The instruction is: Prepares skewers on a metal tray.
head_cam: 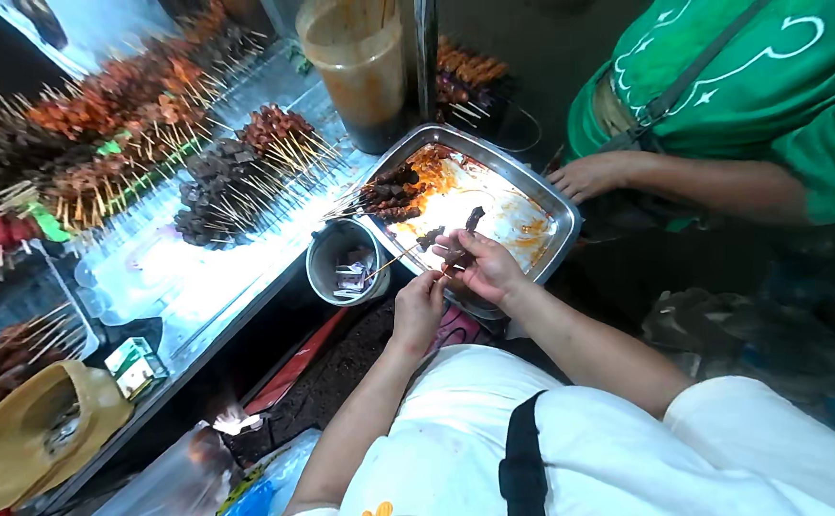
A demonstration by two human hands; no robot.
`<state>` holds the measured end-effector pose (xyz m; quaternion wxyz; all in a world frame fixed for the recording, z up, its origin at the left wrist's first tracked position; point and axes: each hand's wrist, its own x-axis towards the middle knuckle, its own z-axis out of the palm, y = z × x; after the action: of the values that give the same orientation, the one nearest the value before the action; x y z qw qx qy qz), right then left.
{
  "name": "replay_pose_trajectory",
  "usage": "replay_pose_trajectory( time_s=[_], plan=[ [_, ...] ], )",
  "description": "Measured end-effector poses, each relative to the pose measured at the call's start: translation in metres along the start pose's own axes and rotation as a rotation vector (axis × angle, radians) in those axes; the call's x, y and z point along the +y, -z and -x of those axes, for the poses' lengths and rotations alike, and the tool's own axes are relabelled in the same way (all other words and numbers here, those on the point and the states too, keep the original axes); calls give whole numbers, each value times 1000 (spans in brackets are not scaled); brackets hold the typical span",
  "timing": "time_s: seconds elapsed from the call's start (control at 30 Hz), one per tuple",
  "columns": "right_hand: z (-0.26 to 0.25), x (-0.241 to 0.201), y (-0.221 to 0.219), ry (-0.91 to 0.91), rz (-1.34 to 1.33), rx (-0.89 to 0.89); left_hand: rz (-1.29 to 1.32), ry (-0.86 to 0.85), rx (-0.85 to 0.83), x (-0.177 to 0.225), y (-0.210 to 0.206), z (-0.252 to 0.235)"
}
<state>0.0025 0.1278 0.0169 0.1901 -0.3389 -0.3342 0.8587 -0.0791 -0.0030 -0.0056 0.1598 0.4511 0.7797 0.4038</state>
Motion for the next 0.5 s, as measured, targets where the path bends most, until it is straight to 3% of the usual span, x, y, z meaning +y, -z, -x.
replay_pose_trajectory(
  time_s=[0.1,0.27,0.37,0.43,0.5],
  plan=[
    [2,1,1,5,-19,-30,137,114,-68,3,3,-2],
    [2,3,8,-10,-19,-121,750,505,-262,13,9,-8],
    [2,5,10,-32,-21,-154,985,643,-365,13,13,-9],
    [0,5,11,-43,-8,-170,1000,644,-369,10,11,-9],
    [-5,2,15,-44,44,-158,832,551,-285,5,8,-10]
  ],
)
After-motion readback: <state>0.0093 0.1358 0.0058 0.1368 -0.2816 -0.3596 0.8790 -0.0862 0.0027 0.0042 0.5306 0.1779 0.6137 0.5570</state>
